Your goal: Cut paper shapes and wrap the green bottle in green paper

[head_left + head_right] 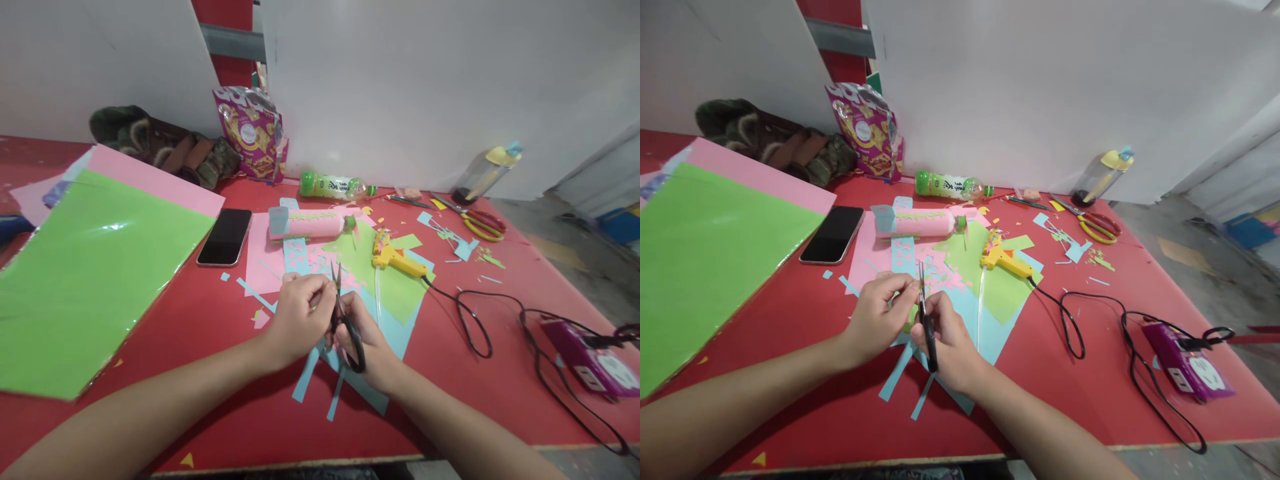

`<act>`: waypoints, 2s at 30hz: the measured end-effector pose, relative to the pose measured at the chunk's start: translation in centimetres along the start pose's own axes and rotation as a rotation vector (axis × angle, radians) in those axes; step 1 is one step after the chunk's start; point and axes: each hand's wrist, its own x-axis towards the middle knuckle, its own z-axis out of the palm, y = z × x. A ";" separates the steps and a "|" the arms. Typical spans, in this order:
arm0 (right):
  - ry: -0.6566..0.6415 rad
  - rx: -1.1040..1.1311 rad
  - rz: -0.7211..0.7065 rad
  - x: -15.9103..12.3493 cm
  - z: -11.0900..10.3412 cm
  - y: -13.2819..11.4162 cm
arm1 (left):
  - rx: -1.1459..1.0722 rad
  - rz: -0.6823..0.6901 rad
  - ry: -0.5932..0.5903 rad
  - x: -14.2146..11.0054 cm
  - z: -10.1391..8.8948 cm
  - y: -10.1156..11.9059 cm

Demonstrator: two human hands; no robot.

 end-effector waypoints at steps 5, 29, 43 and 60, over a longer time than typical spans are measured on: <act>0.005 -0.015 0.011 0.0 0.0 -0.1 | 0.016 0.007 0.012 -0.1 0.0 -0.1; 0.044 -0.127 -0.014 -0.2 0.1 -0.1 | 0.025 0.073 0.015 -0.3 0.2 -0.1; 0.053 -0.177 -0.015 -0.2 0.3 -0.5 | 0.030 0.078 0.000 -0.5 0.3 -0.3; 0.162 -0.003 0.040 0.5 0.1 -0.5 | -0.038 -0.005 0.018 0.1 0.2 -0.7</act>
